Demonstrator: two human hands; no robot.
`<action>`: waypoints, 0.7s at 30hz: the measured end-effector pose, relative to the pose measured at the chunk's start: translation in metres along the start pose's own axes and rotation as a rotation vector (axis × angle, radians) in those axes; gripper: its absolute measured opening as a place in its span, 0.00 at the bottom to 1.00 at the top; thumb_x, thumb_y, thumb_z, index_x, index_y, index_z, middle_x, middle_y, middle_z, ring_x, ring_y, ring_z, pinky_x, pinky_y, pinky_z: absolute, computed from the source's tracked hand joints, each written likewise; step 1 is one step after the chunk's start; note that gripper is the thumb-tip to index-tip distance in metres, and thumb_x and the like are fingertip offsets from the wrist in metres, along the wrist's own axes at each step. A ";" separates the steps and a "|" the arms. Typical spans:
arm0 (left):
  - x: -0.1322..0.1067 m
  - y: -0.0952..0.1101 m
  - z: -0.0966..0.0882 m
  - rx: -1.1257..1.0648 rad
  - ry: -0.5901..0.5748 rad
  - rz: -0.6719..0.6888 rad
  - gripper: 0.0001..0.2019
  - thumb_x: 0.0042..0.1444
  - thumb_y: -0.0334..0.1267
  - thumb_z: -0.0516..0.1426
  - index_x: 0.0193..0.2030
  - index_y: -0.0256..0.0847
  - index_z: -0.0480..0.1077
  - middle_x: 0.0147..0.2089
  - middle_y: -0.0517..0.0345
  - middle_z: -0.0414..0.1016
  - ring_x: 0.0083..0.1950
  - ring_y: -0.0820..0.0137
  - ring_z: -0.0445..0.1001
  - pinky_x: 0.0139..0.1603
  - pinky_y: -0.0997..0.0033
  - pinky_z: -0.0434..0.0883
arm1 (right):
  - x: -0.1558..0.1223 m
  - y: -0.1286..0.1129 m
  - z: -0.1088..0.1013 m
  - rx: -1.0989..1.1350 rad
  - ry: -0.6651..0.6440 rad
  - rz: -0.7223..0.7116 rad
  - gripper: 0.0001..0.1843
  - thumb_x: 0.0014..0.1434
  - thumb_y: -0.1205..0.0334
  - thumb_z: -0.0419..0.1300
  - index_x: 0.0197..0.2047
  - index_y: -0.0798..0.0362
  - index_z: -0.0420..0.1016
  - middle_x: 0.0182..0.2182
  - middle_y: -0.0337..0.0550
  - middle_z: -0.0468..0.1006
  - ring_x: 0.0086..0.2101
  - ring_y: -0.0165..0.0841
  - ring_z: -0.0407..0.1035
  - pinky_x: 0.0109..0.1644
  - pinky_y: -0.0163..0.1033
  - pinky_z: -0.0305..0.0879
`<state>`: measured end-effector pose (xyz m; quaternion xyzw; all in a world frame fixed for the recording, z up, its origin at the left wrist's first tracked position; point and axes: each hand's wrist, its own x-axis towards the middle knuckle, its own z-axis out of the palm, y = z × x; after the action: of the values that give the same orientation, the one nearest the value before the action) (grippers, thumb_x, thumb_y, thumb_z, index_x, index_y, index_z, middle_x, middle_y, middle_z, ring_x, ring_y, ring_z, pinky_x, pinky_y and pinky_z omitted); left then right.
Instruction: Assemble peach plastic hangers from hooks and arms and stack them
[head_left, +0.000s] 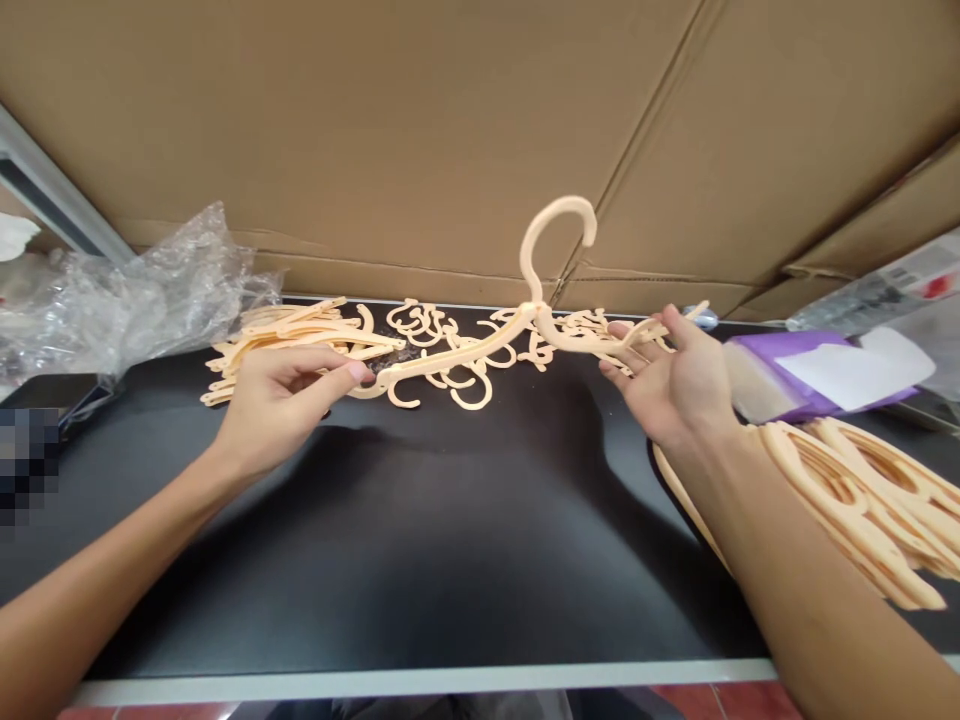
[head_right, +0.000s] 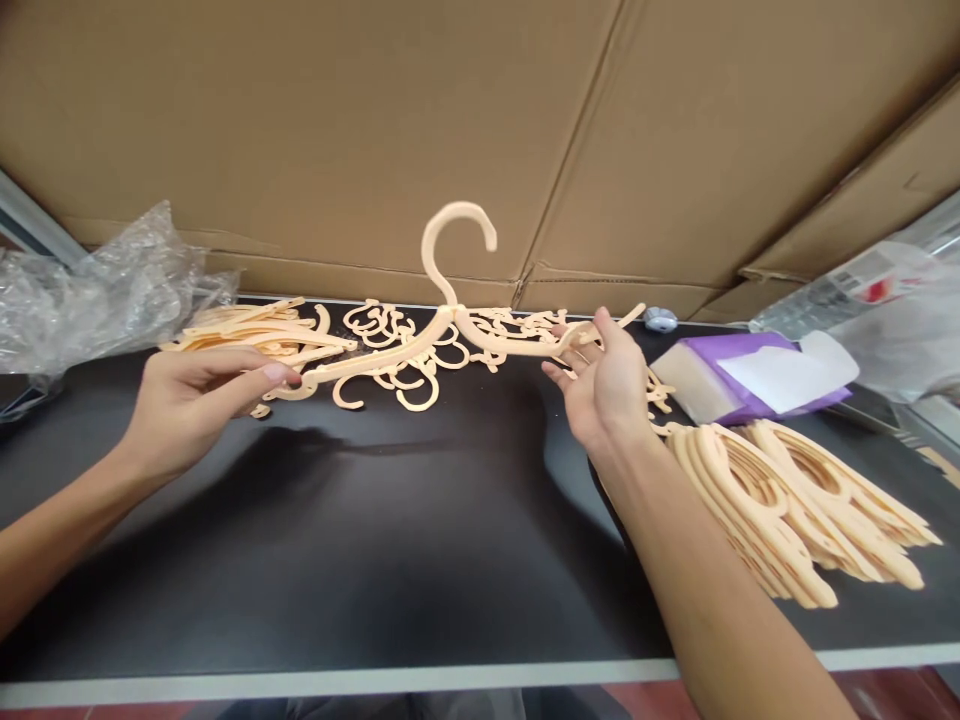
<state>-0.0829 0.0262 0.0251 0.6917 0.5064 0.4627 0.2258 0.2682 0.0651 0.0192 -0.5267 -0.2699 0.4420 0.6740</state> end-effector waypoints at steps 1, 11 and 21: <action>0.000 0.000 0.000 -0.005 -0.014 -0.017 0.12 0.56 0.45 0.62 0.29 0.40 0.82 0.18 0.64 0.67 0.22 0.76 0.58 0.23 0.73 0.56 | 0.001 0.000 0.000 -0.004 -0.001 -0.027 0.07 0.62 0.53 0.58 0.39 0.45 0.66 0.36 0.43 0.79 0.34 0.36 0.73 0.35 0.41 0.68; 0.004 0.000 0.000 0.090 0.028 -0.074 0.15 0.52 0.50 0.62 0.26 0.41 0.81 0.17 0.64 0.68 0.21 0.76 0.59 0.22 0.75 0.56 | -0.030 0.018 0.014 -0.632 -0.452 -0.460 0.14 0.63 0.48 0.61 0.33 0.49 0.71 0.28 0.36 0.72 0.31 0.33 0.68 0.38 0.40 0.65; 0.001 0.000 -0.003 0.378 0.000 0.062 0.15 0.57 0.47 0.59 0.27 0.41 0.79 0.26 0.61 0.79 0.27 0.71 0.72 0.29 0.73 0.64 | -0.029 0.010 0.018 -0.222 -0.342 -0.253 0.15 0.60 0.47 0.65 0.32 0.50 0.73 0.25 0.38 0.78 0.30 0.32 0.73 0.41 0.39 0.69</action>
<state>-0.0850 0.0268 0.0270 0.7369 0.5628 0.3663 0.0776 0.2371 0.0489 0.0182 -0.4769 -0.4910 0.4045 0.6065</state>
